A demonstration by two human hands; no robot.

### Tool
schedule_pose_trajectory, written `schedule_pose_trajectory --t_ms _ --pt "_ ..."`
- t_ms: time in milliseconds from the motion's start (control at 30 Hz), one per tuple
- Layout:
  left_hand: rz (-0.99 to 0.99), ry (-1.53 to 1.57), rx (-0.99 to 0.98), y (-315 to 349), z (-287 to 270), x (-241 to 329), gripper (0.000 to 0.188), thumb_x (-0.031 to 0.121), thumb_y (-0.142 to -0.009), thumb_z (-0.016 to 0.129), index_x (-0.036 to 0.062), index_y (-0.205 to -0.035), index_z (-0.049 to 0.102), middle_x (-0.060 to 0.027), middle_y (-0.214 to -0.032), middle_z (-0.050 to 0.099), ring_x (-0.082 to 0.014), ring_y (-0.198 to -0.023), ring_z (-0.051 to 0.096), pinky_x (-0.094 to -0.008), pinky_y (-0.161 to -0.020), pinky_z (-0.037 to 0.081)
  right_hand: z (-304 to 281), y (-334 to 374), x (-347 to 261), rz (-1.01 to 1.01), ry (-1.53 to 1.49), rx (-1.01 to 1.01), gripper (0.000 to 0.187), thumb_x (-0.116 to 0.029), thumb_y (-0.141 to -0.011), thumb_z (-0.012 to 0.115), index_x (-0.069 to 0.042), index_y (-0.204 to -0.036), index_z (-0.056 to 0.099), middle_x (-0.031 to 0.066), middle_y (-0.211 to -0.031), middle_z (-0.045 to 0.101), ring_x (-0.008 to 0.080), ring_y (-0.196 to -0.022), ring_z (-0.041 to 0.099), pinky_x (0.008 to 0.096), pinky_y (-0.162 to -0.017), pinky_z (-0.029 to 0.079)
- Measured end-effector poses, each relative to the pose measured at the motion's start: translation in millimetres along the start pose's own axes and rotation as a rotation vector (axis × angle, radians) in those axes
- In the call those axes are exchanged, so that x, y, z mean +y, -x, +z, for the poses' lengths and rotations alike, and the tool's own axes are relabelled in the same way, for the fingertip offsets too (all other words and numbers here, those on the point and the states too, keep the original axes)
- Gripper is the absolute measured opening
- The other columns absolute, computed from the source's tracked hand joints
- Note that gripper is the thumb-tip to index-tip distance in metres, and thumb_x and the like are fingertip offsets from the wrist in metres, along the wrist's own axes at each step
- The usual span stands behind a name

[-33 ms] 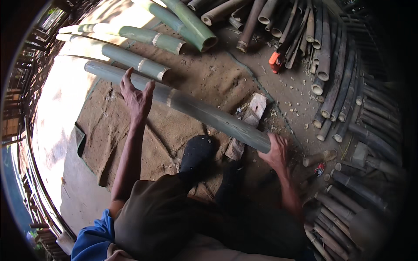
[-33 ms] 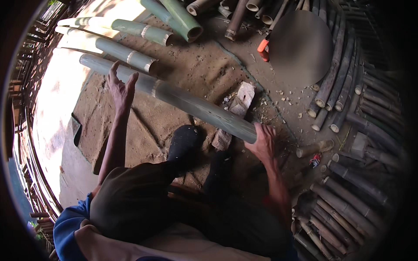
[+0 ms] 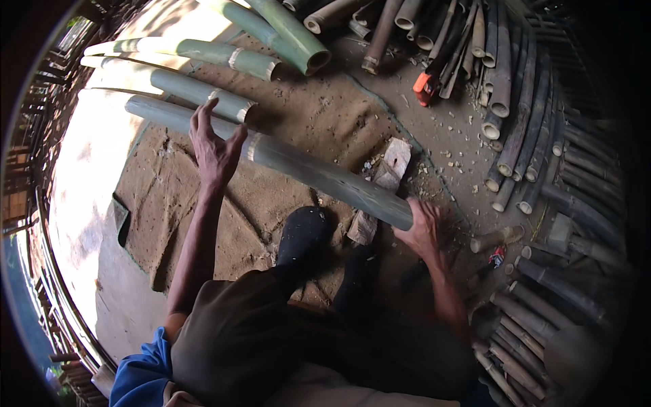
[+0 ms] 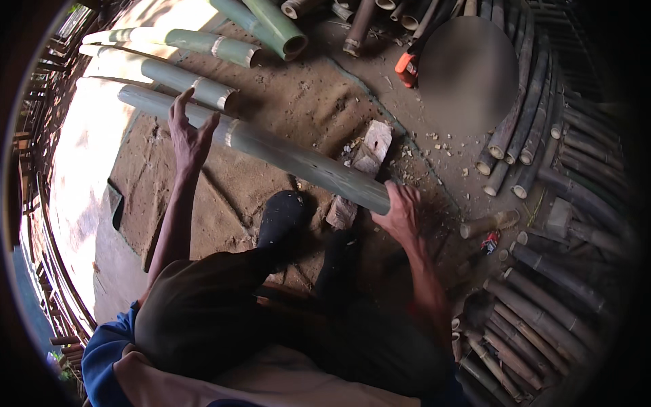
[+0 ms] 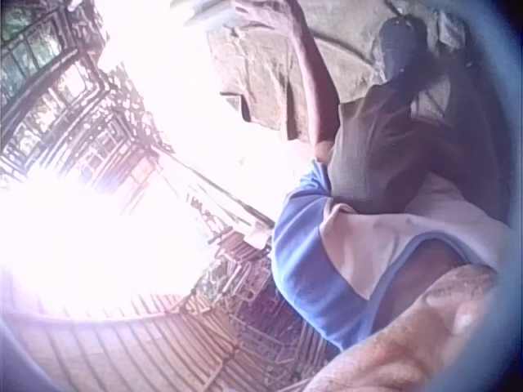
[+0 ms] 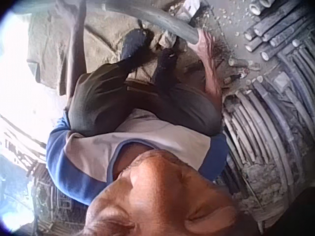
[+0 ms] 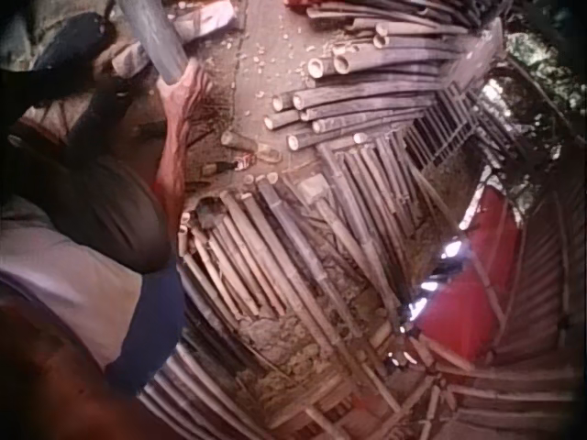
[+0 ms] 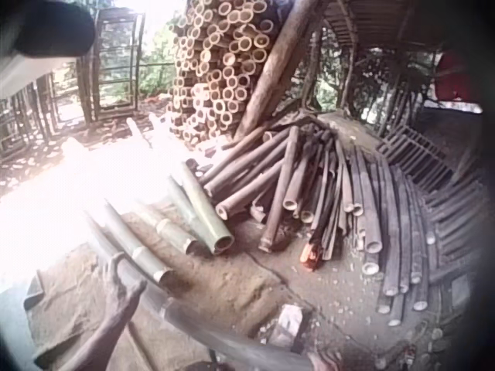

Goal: The person cuts a bamboo pole using a saw, rotating the pole by hand to cut around the circumference.

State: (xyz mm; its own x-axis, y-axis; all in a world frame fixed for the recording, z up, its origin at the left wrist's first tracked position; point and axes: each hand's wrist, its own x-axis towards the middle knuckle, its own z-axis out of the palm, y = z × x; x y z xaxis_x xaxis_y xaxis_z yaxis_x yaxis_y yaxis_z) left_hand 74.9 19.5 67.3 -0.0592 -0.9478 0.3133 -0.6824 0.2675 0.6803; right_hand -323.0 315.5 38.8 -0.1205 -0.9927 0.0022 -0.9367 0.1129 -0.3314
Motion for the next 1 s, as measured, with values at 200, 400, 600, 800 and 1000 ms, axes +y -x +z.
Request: schedule_pose_trajectory --t_ms 200,400,600,800,1000 --pt "0.545 -0.221 -0.724 39.5 64.0 69.1 0.092 0.020 -0.066 0.093 0.0123 -0.151 0.057 -0.0142 -0.153 0.057 -0.0338 -0.146 0.050 -0.0498 -0.125 0.039 -9.0 -23.7 -30.0 0.006 -0.107 0.225 0.059 -0.025 -0.083 0.088 -0.003 -0.133 0.066 0.0175 -0.121 0.070 0.0374 -0.114 0.067 0.0509 -0.103 0.050" --pt "0.653 -0.335 -0.864 32.6 120.1 54.4 0.088 0.019 -0.062 0.094 0.0123 -0.143 0.060 -0.0107 -0.134 0.067 -0.0290 -0.132 0.061 -0.0467 -0.115 0.042 17.4 66.0 13.3 0.770 -0.349 0.423 0.034 -0.030 -0.103 0.076 -0.005 -0.120 0.062 0.0097 -0.099 0.060 0.0258 -0.086 0.061 0.0441 -0.078 0.053" --pt "0.646 -0.352 -0.834 28.0 133.2 48.5 0.060 0.016 -0.064 0.088 0.0110 -0.120 0.066 -0.0097 -0.116 0.072 -0.0309 -0.117 0.068 -0.0471 -0.105 0.047 75.4 180.1 22.3 1.193 -0.033 0.142 0.079 -0.050 -0.085 0.091 0.005 -0.128 0.053 0.0263 -0.120 0.061 0.0437 -0.120 0.061 0.0532 -0.106 0.049" --pt "0.691 -0.358 -0.865 33.5 136.1 45.2 0.054 0.016 -0.070 0.088 0.0121 -0.120 0.070 -0.0079 -0.115 0.076 -0.0258 -0.111 0.070 -0.0442 -0.104 0.050 108.7 229.1 54.1 1.081 -0.256 0.282 0.064 -0.029 -0.088 0.084 0.003 -0.131 0.050 0.0197 -0.116 0.061 0.0366 -0.100 0.067 0.0464 -0.090 0.058" --pt "0.694 -0.374 -0.957 39.9 124.4 29.0 0.053 0.013 -0.069 0.089 0.0115 -0.116 0.067 -0.0055 -0.106 0.072 -0.0248 -0.101 0.070 -0.0442 -0.096 0.053 17.0 189.0 3.7 1.012 -0.979 0.485 0.054 -0.016 -0.099 0.069 -0.007 -0.147 0.046 0.0106 -0.105 0.062 0.0176 -0.074 0.064 0.0341 -0.060 0.057"
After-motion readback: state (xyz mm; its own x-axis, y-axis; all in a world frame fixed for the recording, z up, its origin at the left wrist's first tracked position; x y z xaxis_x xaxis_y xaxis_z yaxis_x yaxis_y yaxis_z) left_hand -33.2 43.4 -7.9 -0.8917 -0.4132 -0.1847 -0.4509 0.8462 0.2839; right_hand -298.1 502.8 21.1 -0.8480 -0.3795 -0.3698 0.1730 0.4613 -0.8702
